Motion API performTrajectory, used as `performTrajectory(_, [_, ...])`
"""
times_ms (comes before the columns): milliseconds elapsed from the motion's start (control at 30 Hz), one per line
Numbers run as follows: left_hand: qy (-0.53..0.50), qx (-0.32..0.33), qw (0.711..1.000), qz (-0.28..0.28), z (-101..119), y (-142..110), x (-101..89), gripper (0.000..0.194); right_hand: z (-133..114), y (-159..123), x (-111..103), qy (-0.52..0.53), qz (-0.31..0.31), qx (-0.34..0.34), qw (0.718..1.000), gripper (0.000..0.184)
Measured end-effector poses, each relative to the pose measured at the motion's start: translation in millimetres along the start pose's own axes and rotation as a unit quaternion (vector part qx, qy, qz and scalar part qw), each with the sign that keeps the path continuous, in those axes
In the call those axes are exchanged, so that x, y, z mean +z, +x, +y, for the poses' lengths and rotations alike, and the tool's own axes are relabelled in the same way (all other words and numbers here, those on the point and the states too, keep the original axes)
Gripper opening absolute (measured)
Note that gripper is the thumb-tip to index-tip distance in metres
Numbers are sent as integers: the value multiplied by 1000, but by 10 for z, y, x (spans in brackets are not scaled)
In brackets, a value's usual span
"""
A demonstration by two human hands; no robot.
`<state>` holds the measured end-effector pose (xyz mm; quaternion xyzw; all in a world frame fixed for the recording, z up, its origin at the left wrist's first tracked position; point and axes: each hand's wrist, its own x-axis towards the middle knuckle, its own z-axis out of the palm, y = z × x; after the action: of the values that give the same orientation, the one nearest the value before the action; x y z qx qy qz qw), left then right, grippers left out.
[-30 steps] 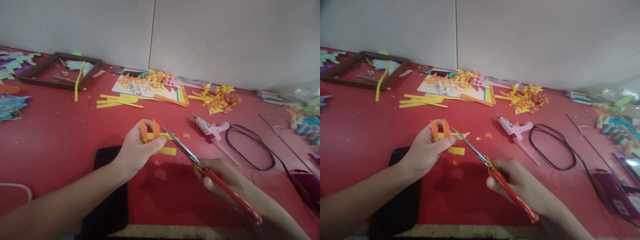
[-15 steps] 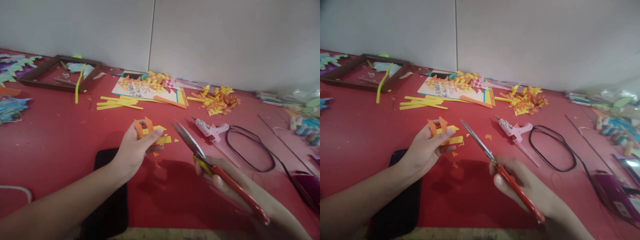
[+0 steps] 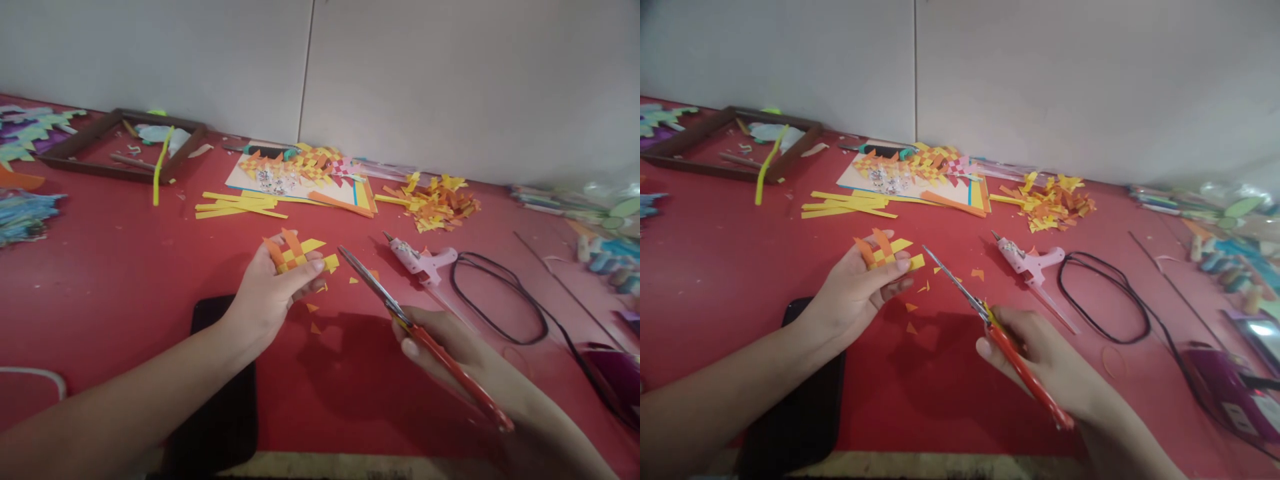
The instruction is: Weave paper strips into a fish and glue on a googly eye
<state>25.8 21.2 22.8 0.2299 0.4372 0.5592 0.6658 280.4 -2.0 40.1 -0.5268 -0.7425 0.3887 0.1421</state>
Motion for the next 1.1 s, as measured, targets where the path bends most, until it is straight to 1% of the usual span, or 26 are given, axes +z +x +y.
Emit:
performTrajectory(133, [6,31,999,27,-15,7,-12,53,-8,23,-10,9,-43,0,999,51])
performTrajectory(333, [29,43,999,8,-36,-12,-17,56,5,8,1,11,-93,7,996,51])
performTrajectory(500, [29,49,998,-2,-59,5,-18,52,-15,-2,10,13,-98,18,995,53])
performTrajectory(600, [37,51,998,-3,-83,14,-26,54,-17,8,16,14,-102,31,994,54])
performTrajectory(700, [48,52,998,0,-97,9,-31,55,-5,15,20,18,-107,25,994,52])
performTrajectory(800, [45,54,998,0,-97,4,-25,55,5,14,23,27,-106,19,994,51])
performTrajectory(967, [29,42,999,-2,-85,2,-2,54,17,6,26,30,-121,35,992,51])
performTrajectory(1100, [31,48,998,-5,-94,0,-4,50,49,5,29,29,-124,44,991,51])
